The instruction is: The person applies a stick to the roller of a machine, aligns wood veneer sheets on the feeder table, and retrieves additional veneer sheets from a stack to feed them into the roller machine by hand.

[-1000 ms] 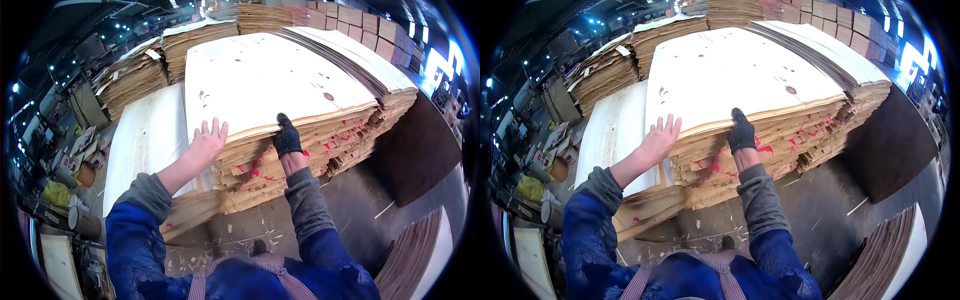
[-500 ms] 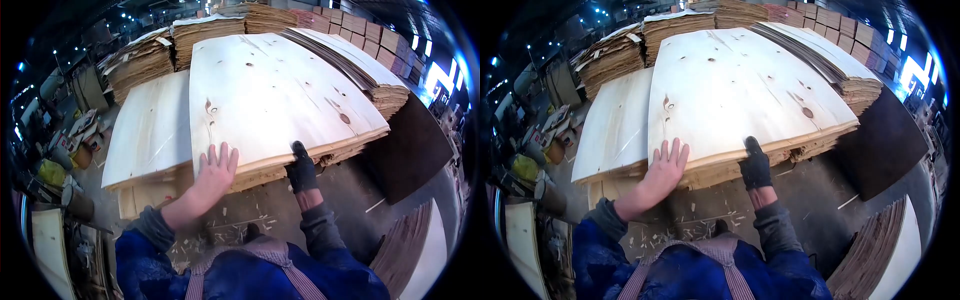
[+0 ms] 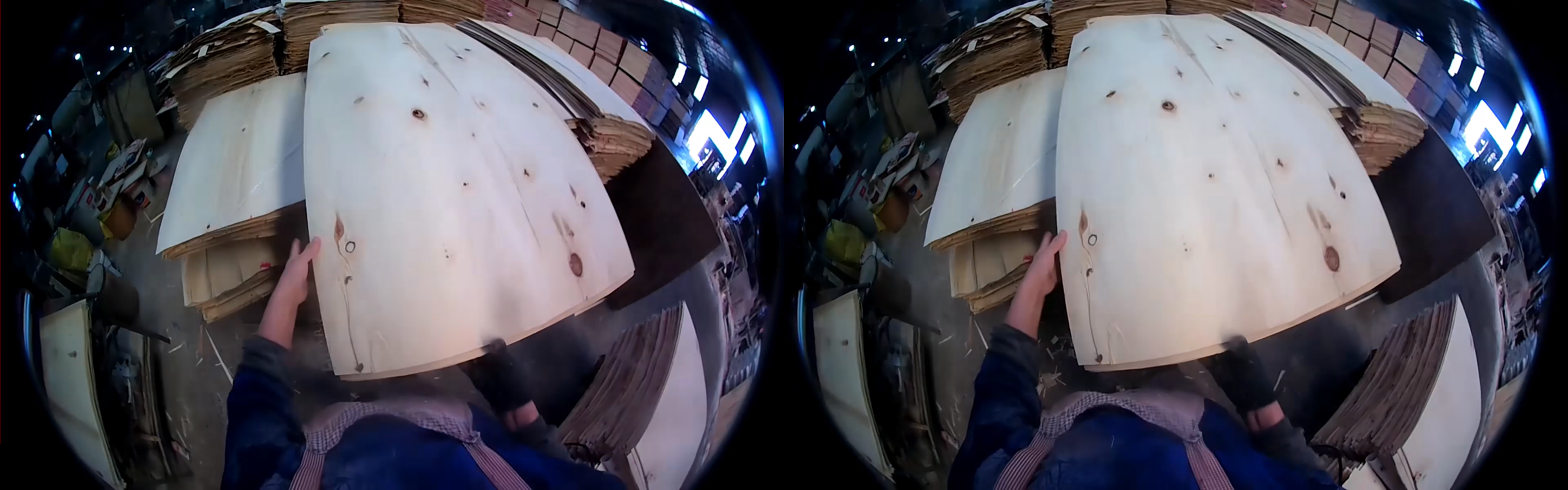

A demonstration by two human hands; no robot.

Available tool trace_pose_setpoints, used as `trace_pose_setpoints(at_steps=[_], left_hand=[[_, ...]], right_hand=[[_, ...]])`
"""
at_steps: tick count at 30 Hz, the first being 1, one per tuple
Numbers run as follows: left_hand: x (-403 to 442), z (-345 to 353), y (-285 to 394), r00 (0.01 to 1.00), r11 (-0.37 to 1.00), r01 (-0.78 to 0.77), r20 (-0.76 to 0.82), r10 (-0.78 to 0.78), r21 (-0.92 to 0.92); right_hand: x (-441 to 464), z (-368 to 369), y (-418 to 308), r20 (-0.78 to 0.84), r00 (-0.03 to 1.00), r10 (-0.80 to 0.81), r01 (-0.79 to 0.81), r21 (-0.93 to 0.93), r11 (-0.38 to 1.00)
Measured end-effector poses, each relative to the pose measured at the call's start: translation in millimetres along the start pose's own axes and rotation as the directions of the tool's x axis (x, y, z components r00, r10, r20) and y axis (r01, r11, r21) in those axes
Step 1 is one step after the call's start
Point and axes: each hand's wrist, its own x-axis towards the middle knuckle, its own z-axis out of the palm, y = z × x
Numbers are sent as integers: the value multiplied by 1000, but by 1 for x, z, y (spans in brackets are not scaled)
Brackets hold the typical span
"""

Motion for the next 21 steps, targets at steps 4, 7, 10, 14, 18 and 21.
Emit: trace_pose_setpoints(at_steps=[4,7,10,14,18,21], left_hand=[[8,16,-8,870,792,395,466,-159,-466],[3,12,-5,867,824,379,474,-156,-421],[4,14,-12,875,846,356,459,-153,-397],[19,21,-41,888,839,346,435,-148,-420],[44,11,-72,904,891,279,411,-118,-359],[56,4,-89,921,929,195,385,-63,-313]], right_hand=[[12,-62,-64,17,847,-532,271,-873,404],[44,-82,-153,-346,895,-280,233,-173,957],[83,-143,-150,-396,902,-169,254,171,952],[114,-185,-95,-493,821,-288,369,72,927],[126,-202,-61,-414,884,-216,295,136,946],[164,-221,-23,-497,848,-183,305,176,936]])
